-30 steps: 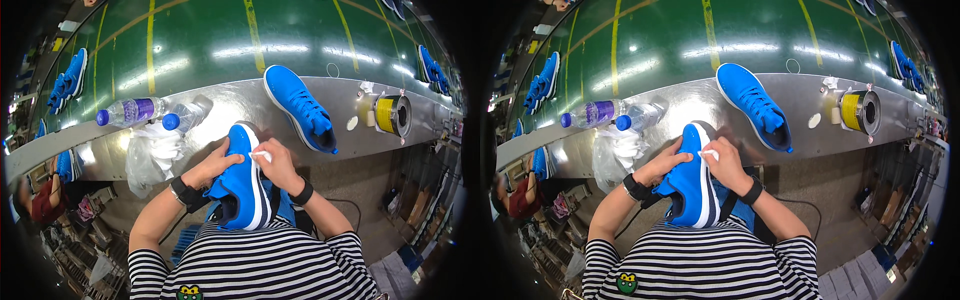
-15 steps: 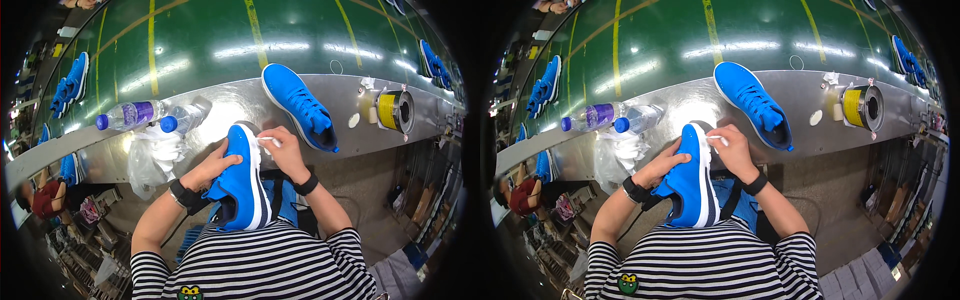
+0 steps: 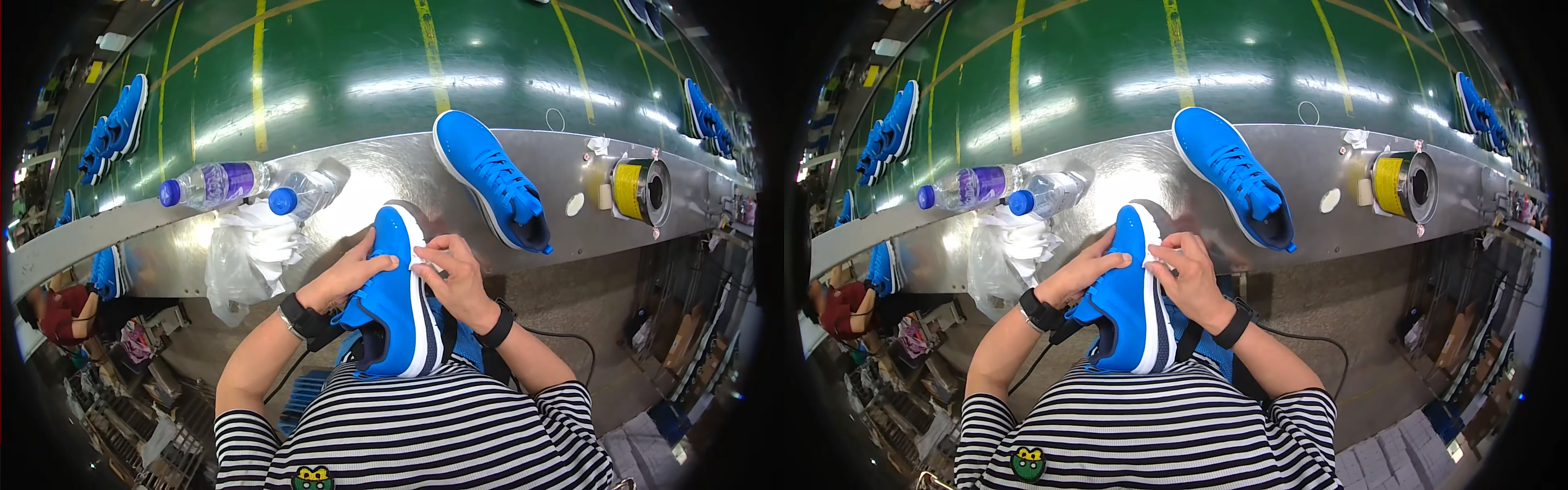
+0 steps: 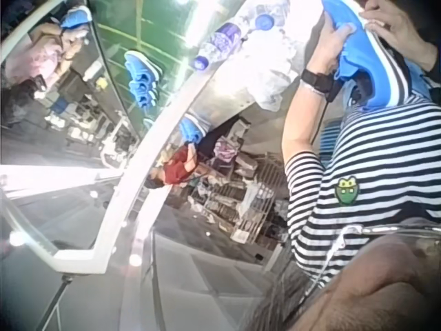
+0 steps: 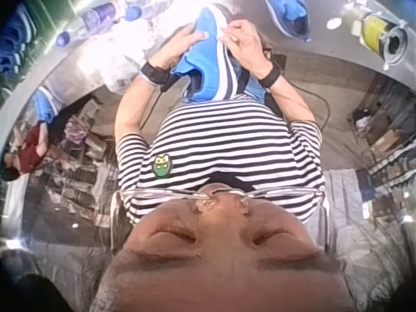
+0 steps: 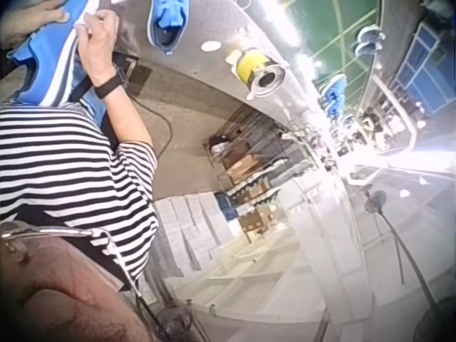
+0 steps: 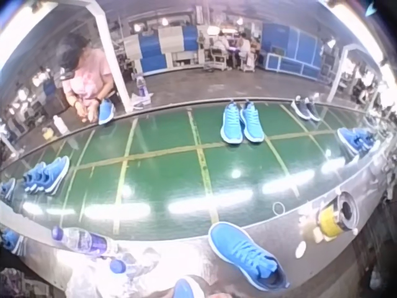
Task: The person wipes the exterior of blue sneakers with a white cloth on a factory assembly line. They handle the shoes one at a time, rotating them to clean different sides, and place them back on the conveyor belt after wiping.
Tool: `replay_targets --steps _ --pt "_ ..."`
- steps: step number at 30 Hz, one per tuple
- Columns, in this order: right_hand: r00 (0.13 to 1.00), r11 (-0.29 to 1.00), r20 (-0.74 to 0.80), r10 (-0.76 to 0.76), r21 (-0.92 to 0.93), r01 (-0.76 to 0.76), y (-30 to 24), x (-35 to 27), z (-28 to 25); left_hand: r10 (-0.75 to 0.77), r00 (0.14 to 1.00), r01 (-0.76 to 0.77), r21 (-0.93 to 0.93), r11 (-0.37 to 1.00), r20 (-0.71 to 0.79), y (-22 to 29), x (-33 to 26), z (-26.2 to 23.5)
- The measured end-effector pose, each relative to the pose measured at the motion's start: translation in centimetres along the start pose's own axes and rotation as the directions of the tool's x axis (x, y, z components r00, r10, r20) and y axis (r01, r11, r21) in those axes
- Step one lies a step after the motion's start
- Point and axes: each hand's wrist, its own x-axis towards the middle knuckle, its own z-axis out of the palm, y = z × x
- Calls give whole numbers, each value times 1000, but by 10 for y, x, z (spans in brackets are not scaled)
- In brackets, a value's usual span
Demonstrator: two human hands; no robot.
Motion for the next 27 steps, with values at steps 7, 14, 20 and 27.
replay_targets --steps 7,14,20,27 --pt "998 997 53 -43 -54 46 -3 4 1 26 999 -23 99 995 -30 -11 6 -7" --pt "989 998 144 -18 -63 27 -5 14 -2 -9 997 17 113 993 -75 -13 7 -7" --pt "991 989 125 -43 -133 60 -2 28 -2 -26 996 35 110 993 -79 -18 12 -6" --pt "983 969 136 -124 -195 149 4 36 -3 -50 995 60 124 990 -81 -8 11 -3"
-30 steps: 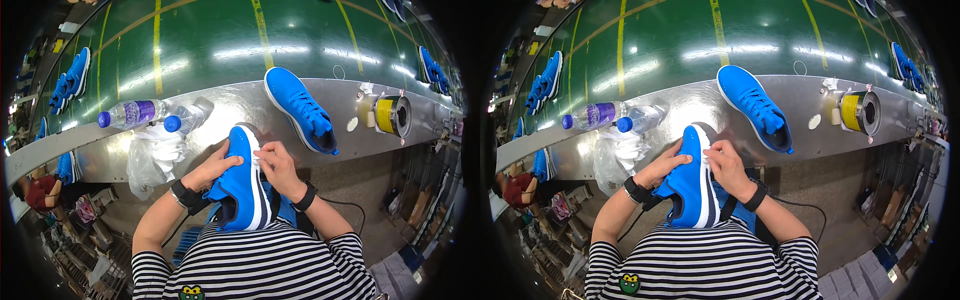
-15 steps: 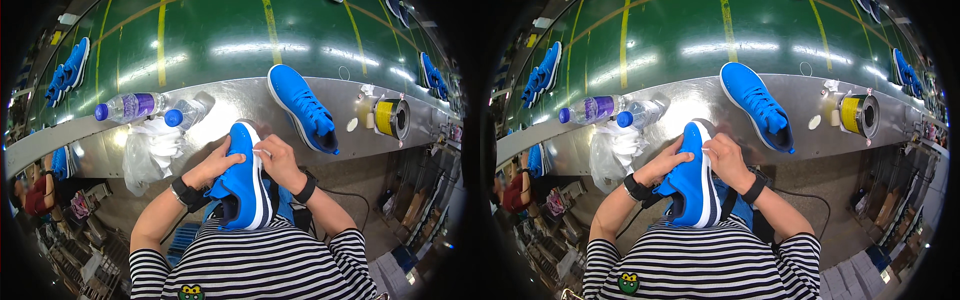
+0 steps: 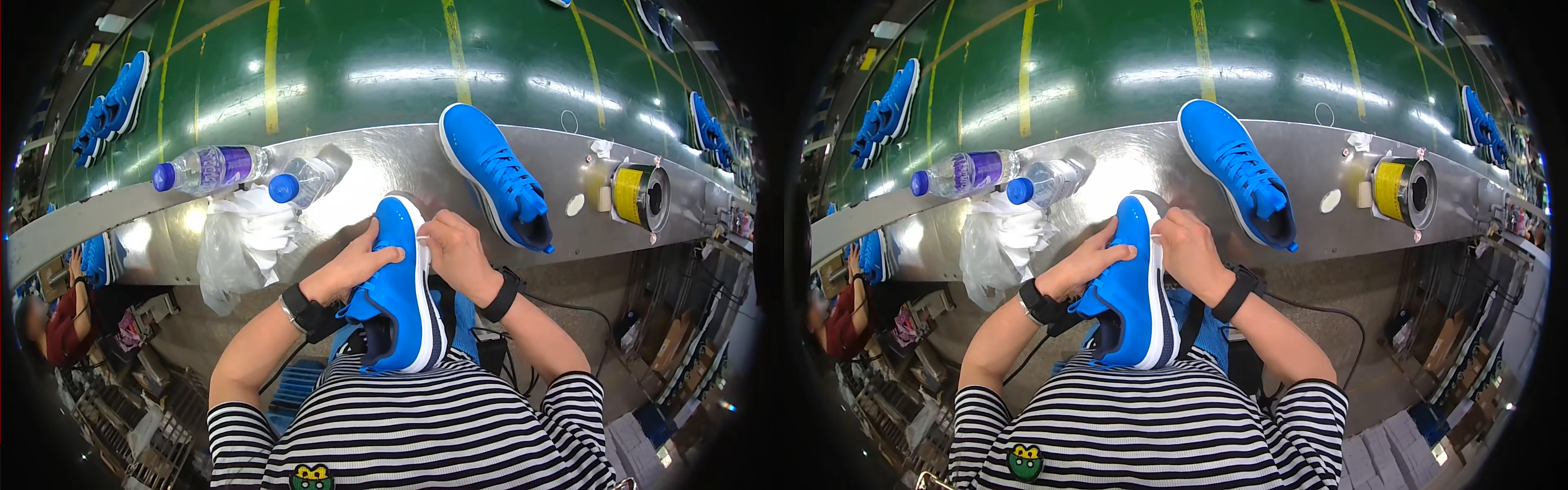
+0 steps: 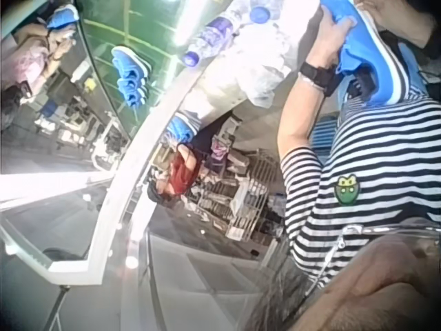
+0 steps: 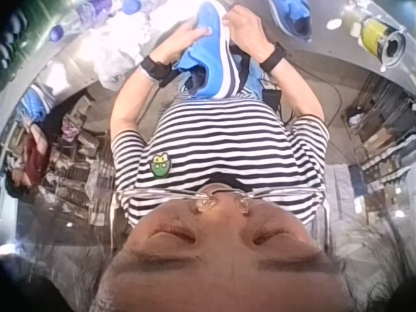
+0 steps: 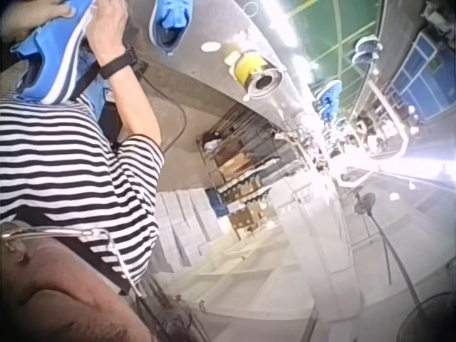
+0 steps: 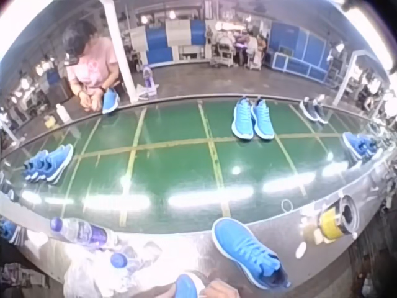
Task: The person wipes the exterior of blue sneakers with a white cloth on a factory assembly line. They handle the shoes one at a time, rotating them to clean different sides, and place them back on the conveyor belt after wiping.
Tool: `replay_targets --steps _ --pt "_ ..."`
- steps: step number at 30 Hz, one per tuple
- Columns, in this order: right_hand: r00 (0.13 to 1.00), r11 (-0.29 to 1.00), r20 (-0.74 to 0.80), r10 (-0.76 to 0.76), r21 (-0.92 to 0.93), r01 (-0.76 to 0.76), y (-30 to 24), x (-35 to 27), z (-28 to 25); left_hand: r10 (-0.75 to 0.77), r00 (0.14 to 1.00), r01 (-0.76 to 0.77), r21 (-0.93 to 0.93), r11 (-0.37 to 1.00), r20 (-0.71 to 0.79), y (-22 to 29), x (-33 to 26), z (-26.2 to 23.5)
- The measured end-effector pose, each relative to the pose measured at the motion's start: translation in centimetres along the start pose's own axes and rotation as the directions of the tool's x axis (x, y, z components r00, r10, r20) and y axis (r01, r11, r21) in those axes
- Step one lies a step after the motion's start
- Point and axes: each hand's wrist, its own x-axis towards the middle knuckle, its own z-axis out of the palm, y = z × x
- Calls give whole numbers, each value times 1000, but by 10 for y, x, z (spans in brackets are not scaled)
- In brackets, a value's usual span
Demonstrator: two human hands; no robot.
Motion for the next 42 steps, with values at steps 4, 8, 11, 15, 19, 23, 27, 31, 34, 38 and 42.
replay_targets --steps 4,8,11,15,19,23,27,31,34,38,42 --pt "999 998 44 18 58 -20 -11 -18 -2 13 999 -8 113 994 -47 -4 1 -2" --pt "1000 999 17 -26 -25 27 -2 0 -2 10 999 -7 70 998 -37 -6 3 0" --pt "999 999 34 -40 8 40 -9 -11 -3 57 998 -52 118 992 -36 -16 9 -5" --pt "999 999 12 -40 11 40 -5 -3 0 2 1000 1 86 996 -28 -1 1 -1" --pt "999 999 24 -25 34 24 -8 -9 0 33 999 -29 84 996 -37 -8 4 -2" --pt "1000 998 -22 -21 55 23 -3 -7 3 26 999 -24 58 998 -31 -3 2 -2" --pt "997 997 -71 30 75 -24 1 -8 7 -1 998 11 156 988 -68 1 -1 1" --pt "995 980 -20 100 174 -95 -10 -21 5 20 999 -17 115 993 -31 -5 2 -3" --pt "988 979 -36 150 143 -143 1 -8 6 4 1000 -3 81 997 -13 0 1 -1" --pt "997 979 -19 77 192 -72 -10 -27 3 -6 1000 6 65 998 -14 6 -5 1" --pt "927 813 91 363 456 -363 -7 -39 -8 47 999 -47 -18 999 17 -6 -1 -4"
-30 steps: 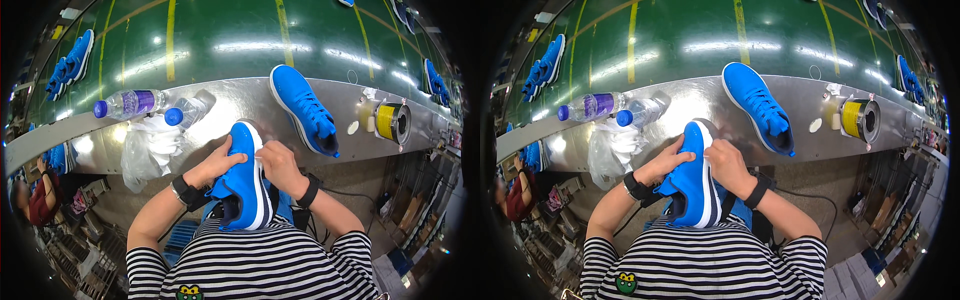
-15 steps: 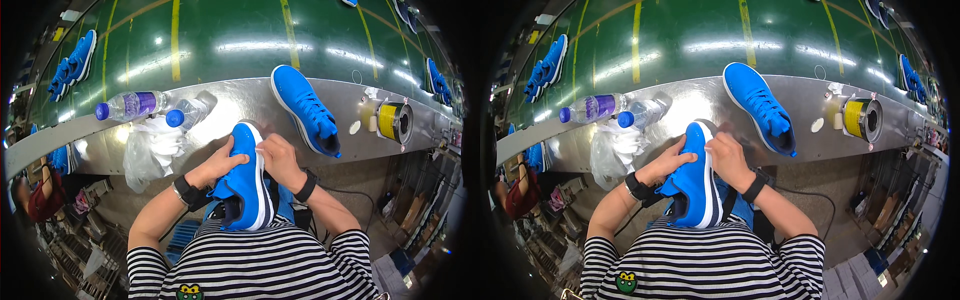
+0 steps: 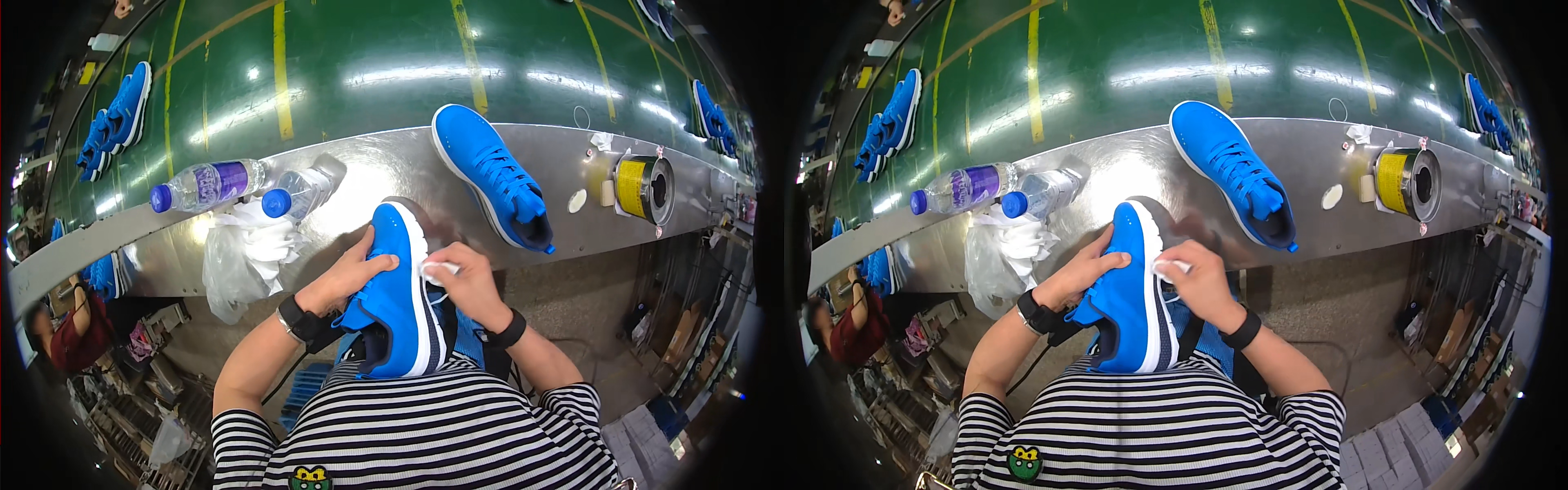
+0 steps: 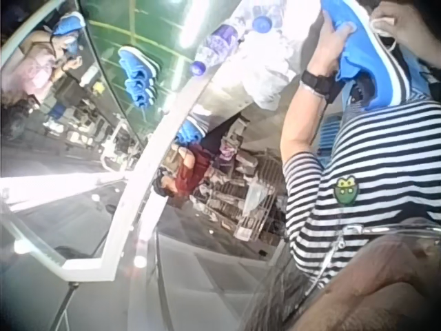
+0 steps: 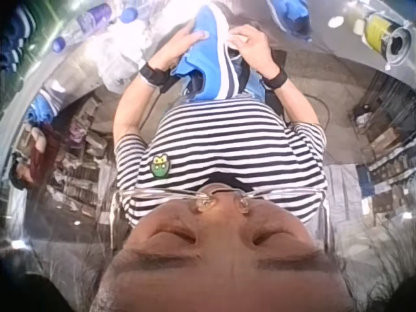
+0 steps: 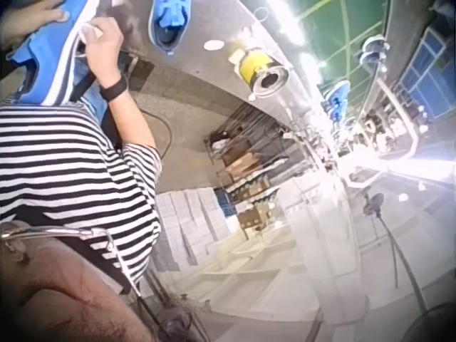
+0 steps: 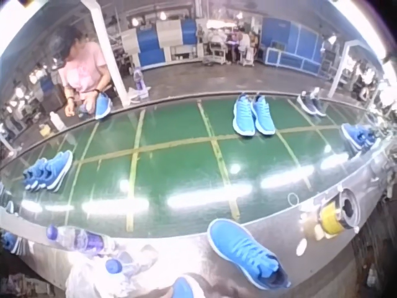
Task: The person wipes the exterior of blue sneakers with a white cloth on a factory assembly line. They handle the shoes one at a time, rotating them to clean different sides, and place them back on the conveyor belt after wiping.
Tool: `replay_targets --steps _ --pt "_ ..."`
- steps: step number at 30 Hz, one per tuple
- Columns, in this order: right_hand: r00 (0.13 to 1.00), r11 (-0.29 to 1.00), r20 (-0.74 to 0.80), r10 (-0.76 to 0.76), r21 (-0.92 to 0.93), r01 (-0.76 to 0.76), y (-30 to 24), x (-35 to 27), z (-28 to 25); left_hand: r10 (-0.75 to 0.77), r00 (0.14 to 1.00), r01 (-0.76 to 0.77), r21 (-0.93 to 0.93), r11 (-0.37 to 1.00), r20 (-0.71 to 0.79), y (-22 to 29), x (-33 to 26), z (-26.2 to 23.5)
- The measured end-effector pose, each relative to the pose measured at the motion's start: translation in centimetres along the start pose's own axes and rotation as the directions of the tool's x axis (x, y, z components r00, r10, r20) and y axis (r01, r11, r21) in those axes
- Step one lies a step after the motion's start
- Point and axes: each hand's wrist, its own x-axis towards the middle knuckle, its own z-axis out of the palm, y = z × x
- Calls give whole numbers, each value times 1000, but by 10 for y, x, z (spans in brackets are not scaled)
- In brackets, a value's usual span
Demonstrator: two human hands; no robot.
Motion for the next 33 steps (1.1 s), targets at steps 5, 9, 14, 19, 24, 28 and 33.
replay_targets --steps 5,9,14,19,24,28,33 --pt "971 847 7 238 488 -211 14 6 -1 -66 998 64 -104 993 -8 4 -2 4" --pt "997 997 -63 41 66 -37 7 8 8 -16 999 21 -120 993 38 10 -5 5" --pt "992 977 -21 -123 -176 118 -8 0 8 7 999 -4 -68 998 45 7 -4 1" --pt "985 953 -26 -168 -262 156 -10 4 16 28 999 -28 -17 999 38 6 -3 1" --pt "980 908 -19 -200 -378 178 -10 29 16 2 1000 -3 42 999 20 -1 6 -1" --pt "985 918 26 -170 -360 168 -14 7 16 33 999 -34 56 998 15 -2 5 -2" --pt "978 894 21 -206 -403 197 -11 36 13 -25 999 26 84 996 -21 16 -4 8"
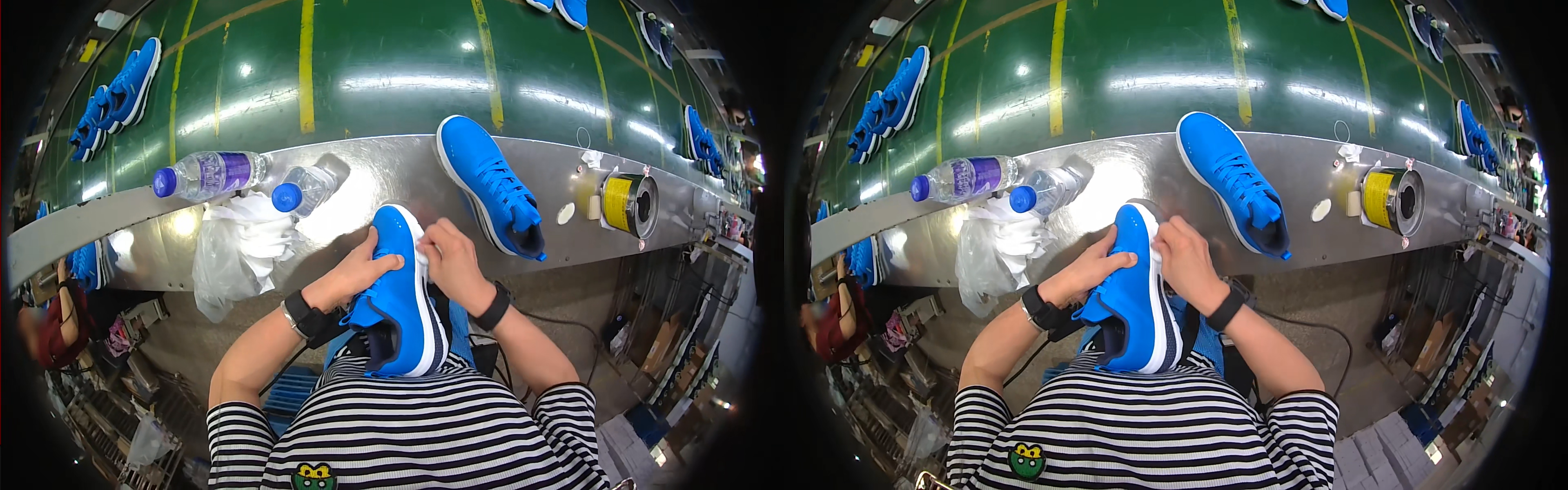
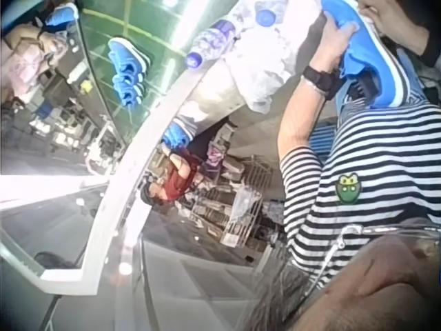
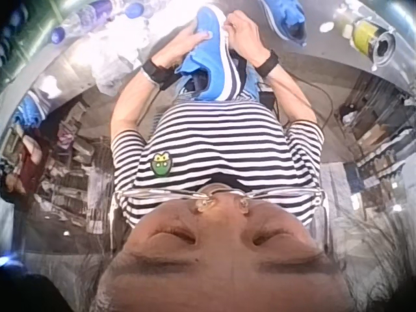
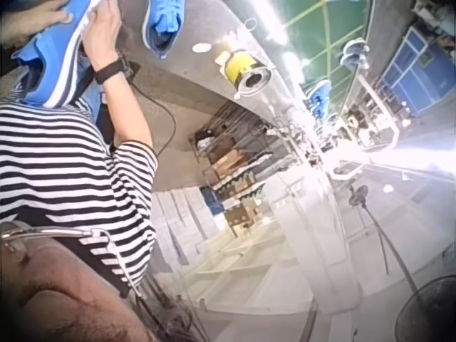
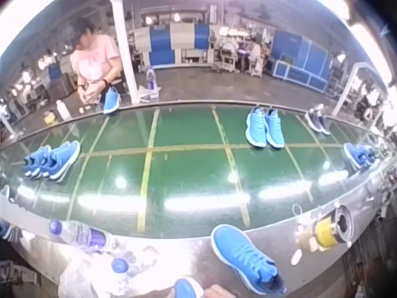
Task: The person wipes the exterior of blue sneakers with a white cloth on a factory assembly line. They handle the shoes one at a time, rotating them to clean different sides, and place them back on the conveyor belt after wiping.
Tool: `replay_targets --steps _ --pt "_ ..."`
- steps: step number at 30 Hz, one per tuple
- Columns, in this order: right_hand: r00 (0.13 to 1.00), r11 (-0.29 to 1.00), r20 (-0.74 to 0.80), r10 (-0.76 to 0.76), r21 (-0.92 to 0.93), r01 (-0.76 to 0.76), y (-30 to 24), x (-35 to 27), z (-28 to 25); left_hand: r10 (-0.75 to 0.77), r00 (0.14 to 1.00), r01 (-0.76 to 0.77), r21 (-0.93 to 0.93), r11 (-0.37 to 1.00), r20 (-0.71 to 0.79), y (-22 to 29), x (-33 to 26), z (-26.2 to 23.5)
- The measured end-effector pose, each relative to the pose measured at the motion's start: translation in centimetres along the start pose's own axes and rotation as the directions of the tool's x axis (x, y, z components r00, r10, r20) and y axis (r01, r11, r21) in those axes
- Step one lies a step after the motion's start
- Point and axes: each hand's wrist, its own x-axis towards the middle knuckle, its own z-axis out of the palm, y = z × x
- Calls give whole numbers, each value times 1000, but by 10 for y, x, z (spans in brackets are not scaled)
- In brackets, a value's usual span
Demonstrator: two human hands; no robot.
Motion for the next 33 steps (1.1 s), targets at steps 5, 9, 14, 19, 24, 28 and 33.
replay_targets --steps 5,9,14,19,24,28,33 --pt "997 998 45 -62 7 62 -7 -12 -5 49 999 -49 26 998 -7 -6 3 -4" --pt "995 996 64 -73 -51 76 -6 -6 -6 14 1000 -14 23 1000 0 0 0 0" --pt "988 993 122 -90 -64 98 -7 -9 -9 5 1000 -5 12 1000 -18 -6 4 -1" --pt "986 980 121 -112 -151 130 -3 4 -7 -22 1000 22 -4 1000 -3 6 -1 3" --pt "978 986 172 -114 -103 133 -7 3 -9 19 1000 -18 33 999 -10 -1 1 0" --pt "977 981 165 -134 -119 154 -7 10 -9 -20 1000 20 -19 1000 6 4 0 2" --pt "973 982 187 -139 -101 159 -5 6 -9 28 1000 -28 -23 999 9 2 0 -1"
